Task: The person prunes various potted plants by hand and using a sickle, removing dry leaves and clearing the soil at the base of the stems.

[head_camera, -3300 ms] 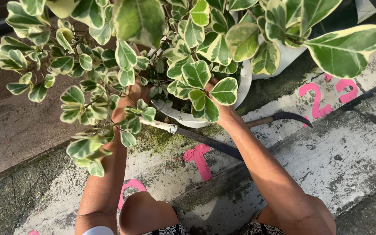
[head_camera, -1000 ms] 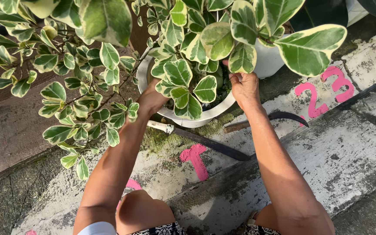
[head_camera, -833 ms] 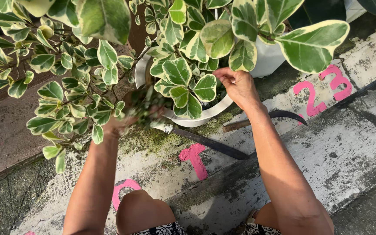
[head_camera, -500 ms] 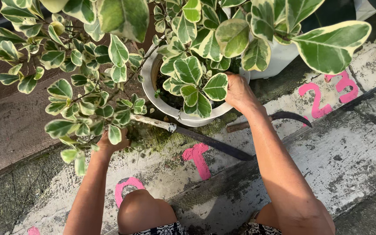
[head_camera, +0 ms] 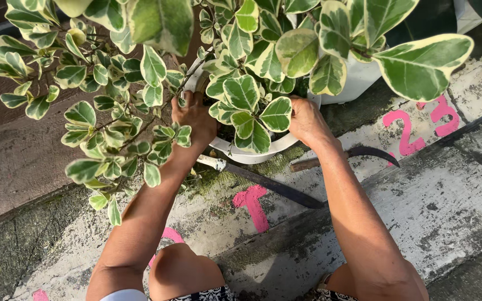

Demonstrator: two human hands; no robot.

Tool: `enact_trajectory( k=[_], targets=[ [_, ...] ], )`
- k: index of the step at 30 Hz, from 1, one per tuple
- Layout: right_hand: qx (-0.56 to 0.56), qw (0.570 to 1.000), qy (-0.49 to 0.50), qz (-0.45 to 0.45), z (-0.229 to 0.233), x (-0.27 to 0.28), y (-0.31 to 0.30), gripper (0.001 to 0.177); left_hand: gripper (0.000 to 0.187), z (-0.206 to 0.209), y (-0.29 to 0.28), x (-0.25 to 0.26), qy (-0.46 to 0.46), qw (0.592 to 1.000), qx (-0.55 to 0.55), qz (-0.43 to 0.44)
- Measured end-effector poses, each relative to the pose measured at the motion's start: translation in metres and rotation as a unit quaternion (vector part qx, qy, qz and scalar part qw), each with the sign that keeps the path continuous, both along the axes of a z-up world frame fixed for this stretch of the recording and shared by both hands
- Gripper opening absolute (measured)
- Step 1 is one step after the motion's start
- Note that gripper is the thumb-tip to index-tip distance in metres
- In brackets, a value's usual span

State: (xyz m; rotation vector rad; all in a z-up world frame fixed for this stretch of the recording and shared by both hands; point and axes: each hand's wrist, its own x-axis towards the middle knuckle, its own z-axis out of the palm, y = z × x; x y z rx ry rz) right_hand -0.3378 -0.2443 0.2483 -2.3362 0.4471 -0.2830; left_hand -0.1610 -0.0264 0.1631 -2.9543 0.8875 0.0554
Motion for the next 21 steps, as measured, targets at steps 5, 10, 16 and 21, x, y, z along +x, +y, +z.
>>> enact_trajectory(
  k=[5, 10, 16, 21],
  targets=[
    [0.01, 0.999, -0.044, 0.009, -0.007, -0.004, -0.012, 0.026, 0.069, 0.012, -0.026, -0.007, 0.03, 0.993, 0.1, -0.053],
    [0.081, 0.996, -0.04, 0.012, -0.011, -0.004, -0.017, 0.024, 0.046, 0.066, 0.001, -0.043, 0.118, 0.97, -0.156, -0.143],
    [0.081, 0.995, -0.044, 0.028, -0.014, -0.002, -0.02, 0.034, 0.03, 0.054, 0.018, -0.029, 0.115, 0.982, -0.099, -0.112],
    [0.097, 0.995, -0.02, 0.005, -0.007, -0.004, -0.02, 0.025, 0.041, 0.026, 0.016, -0.049, 0.336, 0.891, -0.177, -0.25]
  ],
)
